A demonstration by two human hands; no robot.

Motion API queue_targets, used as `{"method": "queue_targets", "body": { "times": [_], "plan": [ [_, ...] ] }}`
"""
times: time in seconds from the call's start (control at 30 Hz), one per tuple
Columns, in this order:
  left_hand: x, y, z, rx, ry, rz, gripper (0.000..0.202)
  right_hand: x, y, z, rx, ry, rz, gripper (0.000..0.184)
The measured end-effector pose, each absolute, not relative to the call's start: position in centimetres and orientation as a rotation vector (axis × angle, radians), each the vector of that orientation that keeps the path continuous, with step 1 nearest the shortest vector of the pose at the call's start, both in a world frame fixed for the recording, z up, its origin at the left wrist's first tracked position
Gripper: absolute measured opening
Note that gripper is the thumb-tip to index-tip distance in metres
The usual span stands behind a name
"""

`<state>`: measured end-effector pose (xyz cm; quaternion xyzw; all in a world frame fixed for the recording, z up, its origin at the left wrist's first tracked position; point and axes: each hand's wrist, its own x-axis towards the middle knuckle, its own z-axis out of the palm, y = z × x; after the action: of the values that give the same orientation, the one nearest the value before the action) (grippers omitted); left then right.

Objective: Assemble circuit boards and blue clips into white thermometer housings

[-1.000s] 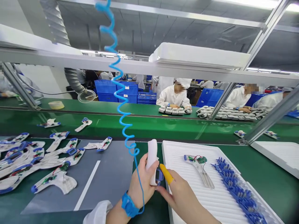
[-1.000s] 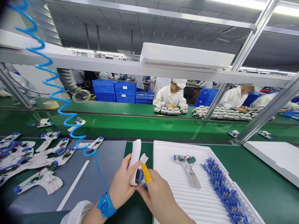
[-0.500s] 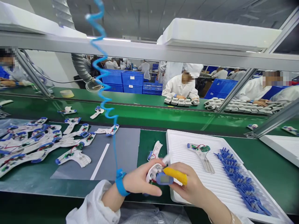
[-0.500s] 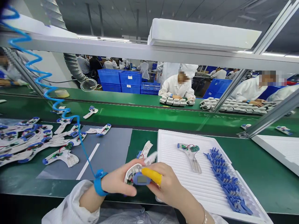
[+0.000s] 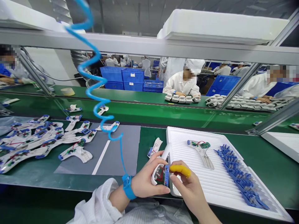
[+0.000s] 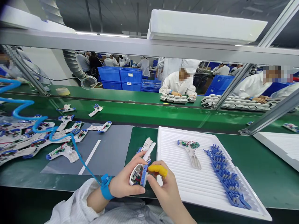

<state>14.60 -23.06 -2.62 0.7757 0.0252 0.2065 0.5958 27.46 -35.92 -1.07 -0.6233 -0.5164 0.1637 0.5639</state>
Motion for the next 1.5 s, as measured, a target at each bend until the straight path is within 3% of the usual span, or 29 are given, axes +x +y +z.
{"method": "queue_targets", "body": {
  "times": [0.07, 0.23, 0.7, 0.87, 0.97, 1.23, 1.4, 1.5],
  "plan": [
    [14.7, -23.3, -2.6, 1.893, 0.092, 0.496, 0.055, 27.0, -35.7, -1.5, -1.378, -1.027, 0.612, 0.005],
    [14.7, -23.7, -3.2, 1.923, 0.127, 0.518, 0.056, 26.9, -35.5, -2.0, -1.277, -0.835, 0.841, 0.015],
    [14.3, -23.9, -3.7, 2.226, 0.302, 0.542, 0.049, 27.3, -35.8, 0.7, -1.540, -1.110, 0.849, 0.008],
    [14.3, -24.0, -3.8, 2.242, 0.294, 0.537, 0.047, 27.4, -35.9, 0.6, -1.608, -1.094, 0.766, 0.005],
    [14.4, -24.3, -4.4, 2.086, 0.204, 0.602, 0.049, 27.3, -35.9, -0.2, -1.523, -0.946, 0.885, 0.005],
    [14.2, -24.6, -6.1, 1.765, 0.136, 0.534, 0.067, 27.0, -36.0, -3.0, -1.277, -0.679, 1.239, 0.034],
    [14.1, -25.0, -5.8, 1.824, 0.291, 0.543, 0.080, 26.8, -35.7, -3.0, -1.276, -0.707, 1.204, 0.029],
    [14.1, -25.3, -5.3, 1.890, 0.342, 0.541, 0.069, 26.5, -35.5, -2.6, -1.293, -0.705, 1.190, 0.030]
  ]
}}
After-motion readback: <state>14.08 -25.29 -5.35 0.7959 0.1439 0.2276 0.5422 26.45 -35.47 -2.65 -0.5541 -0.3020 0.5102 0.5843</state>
